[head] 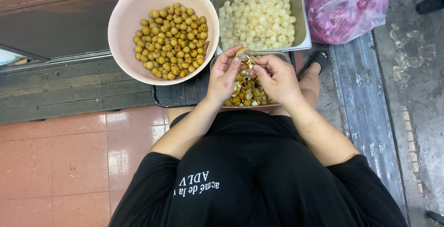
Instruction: The person sits on the floor peeling longans one at a time, removing the shells into a tray and placing the peeled fruit into a separate tray, occasionally using a small stick to push out the seed. They repeatedly take whole longans from a large bowl and discard shells as they work.
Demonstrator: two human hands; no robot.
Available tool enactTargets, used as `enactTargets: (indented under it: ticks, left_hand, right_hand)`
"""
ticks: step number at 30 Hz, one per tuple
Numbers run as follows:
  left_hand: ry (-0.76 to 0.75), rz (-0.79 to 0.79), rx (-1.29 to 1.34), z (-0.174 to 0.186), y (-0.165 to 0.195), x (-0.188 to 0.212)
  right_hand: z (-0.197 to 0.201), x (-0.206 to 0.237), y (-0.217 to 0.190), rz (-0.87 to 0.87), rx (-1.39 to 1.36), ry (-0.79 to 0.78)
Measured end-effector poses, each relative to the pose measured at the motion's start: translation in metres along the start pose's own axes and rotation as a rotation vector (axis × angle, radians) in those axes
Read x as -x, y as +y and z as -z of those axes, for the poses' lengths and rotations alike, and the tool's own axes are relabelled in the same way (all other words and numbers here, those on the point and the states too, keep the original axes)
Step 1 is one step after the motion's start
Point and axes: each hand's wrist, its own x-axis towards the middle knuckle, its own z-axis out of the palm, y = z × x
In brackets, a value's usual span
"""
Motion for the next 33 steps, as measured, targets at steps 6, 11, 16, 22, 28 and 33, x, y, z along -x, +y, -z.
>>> enactTargets:
  ticks: [6, 11, 16, 22, 28, 33]
  left_hand:
    - [-0.018, -0.063, -0.067, -0.005, 0.003, -0.002]
    - [-0.054, -0.162, -0.210, -0.012, 0.017, 0.000]
    - [-0.053, -0.363, -0.986, -0.005, 0.039, 0.001]
    - [-0.175, -0.003, -1.232, 0.024, 0.036, -0.027]
    - [-0.234, -0.023, -0.794, 0.022, 0.036, -0.025]
    - [-0.175, -0.279, -1.007, -0.002, 0.048, 0.000]
  right_hand:
    - [-0.002, -0.004, -0.001, 0.029, -0.033, 0.007]
    - [-0.009, -0.008, -0.014, 0.097, 0.034, 0.053]
    - [-0.009, 0.000, -0.036, 0.374, 0.695, 0.113]
    - [-0.014, 0.000, -0.043, 0.370, 0.903, 0.020]
    - [-0.002, -0.012, -0.036, 0.240, 0.669, -0.052]
    - [0.004, -0.013, -0.033, 0.209, 0.646, -0.040]
